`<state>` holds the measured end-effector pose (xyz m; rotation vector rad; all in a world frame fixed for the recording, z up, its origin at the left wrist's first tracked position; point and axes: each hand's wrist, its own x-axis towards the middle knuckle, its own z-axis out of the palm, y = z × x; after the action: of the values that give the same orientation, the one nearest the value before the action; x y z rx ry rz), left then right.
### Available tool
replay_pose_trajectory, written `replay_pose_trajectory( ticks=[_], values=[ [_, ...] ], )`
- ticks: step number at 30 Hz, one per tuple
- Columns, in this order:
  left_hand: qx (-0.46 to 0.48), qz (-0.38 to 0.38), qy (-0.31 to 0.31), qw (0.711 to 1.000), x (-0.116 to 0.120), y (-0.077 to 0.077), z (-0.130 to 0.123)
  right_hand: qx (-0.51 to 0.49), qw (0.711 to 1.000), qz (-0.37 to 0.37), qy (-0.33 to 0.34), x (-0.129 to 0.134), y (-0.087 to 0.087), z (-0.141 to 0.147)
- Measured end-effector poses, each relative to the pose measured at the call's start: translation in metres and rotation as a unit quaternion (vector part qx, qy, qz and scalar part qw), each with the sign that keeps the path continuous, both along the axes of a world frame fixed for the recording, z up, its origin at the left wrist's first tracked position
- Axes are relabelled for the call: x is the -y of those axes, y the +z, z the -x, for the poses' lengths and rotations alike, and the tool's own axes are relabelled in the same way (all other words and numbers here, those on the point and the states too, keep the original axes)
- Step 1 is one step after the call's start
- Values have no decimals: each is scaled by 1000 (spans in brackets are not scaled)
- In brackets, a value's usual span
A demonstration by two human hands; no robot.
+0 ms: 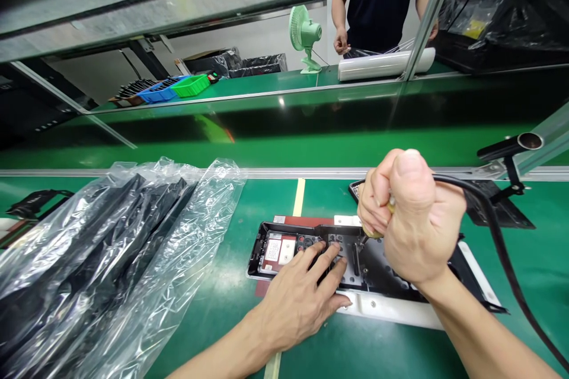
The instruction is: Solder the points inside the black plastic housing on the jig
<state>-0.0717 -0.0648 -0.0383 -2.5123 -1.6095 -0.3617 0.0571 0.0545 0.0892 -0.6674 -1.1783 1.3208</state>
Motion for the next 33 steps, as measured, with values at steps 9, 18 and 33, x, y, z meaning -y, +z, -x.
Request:
replay_pose_trajectory(
  ticks=[9, 18, 33],
  values=[
    [4, 12, -3, 1000, 0, 2, 1, -5, 1000, 2, -4, -2, 0, 1],
    [8, 7, -2, 1000, 0, 2, 1, -7, 1000, 4, -9, -1, 0, -1],
    [6, 13, -2, 1000, 0, 0, 1, -3, 1000, -1, -18, -2, 0, -1]
  ],
)
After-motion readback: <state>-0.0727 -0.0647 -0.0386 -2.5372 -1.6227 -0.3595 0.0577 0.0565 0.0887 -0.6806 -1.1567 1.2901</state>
